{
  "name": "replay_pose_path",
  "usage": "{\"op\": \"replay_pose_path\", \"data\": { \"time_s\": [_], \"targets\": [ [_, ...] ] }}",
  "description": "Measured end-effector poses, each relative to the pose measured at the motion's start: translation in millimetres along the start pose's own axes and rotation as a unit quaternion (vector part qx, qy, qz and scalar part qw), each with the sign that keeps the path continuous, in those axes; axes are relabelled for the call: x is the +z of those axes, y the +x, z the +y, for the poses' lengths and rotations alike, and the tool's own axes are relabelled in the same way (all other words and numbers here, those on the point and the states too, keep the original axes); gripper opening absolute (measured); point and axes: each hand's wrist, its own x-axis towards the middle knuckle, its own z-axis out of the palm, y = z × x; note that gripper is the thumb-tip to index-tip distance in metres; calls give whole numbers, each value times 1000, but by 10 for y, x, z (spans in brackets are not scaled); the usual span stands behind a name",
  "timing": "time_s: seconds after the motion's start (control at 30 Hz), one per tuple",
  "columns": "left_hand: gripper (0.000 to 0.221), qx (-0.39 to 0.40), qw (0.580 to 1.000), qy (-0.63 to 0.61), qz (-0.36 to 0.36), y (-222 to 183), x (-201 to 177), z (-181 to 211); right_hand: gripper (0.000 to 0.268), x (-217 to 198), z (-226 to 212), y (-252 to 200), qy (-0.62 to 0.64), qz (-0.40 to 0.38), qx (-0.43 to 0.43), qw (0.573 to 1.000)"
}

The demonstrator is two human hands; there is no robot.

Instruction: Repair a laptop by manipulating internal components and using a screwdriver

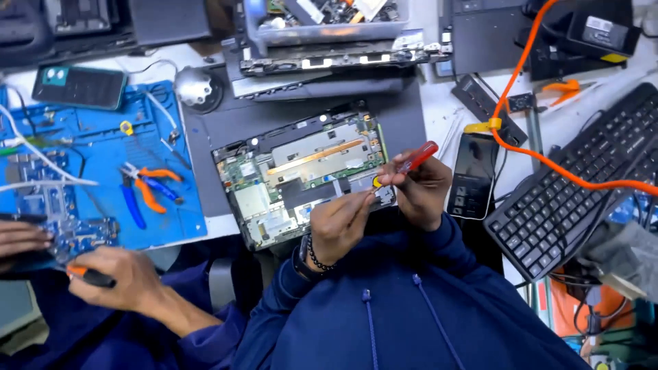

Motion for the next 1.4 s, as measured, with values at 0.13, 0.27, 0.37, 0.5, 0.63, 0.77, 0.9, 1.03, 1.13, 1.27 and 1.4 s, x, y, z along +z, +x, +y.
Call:
{"op": "replay_pose_path", "data": {
  "time_s": [0.13,0.27,0.37,0.5,0.63,0.77,0.9,1.03,1.13,1.27,1.4],
  "targets": [
    [10,-13,1000,-14,-2,1,-7,17,35,12,-110,126,26,-3,2,1000],
    [14,-21,999,-31,-1,25,3,89,37,-107,-143,132,45,1,16,999],
    [15,-44,998,-35,-6,77,-11,94,38,-77,-190,194,19,-8,-1,1000],
    [23,-91,990,-94,-50,86,-38,100,38,-37,-255,155,-43,-31,20,998],
    [20,-89,989,-116,-30,37,-1,105,46,30,-225,30,-39,-34,43,998],
    [16,-86,993,-74,19,-79,68,60,55,-60,-205,-113,-101,-70,82,989],
    [11,-81,992,-66,65,-188,144,92,32,-464,-35,-210,-117,-63,23,991],
    [8,-80,991,-103,36,-355,229,60,19,-598,-63,-184,-86,-57,-26,994],
    [9,-71,993,-95,8,-395,263,15,18,-730,-112,-224,-98,-43,-24,994],
    [8,-66,995,-79,-1,-395,286,-7,16,-717,-77,-279,-90,-13,-45,995],
    [8,-72,993,-93,-13,-389,291,-30,19,-632,-139,-267,-92,-36,-34,995]
  ]
}}
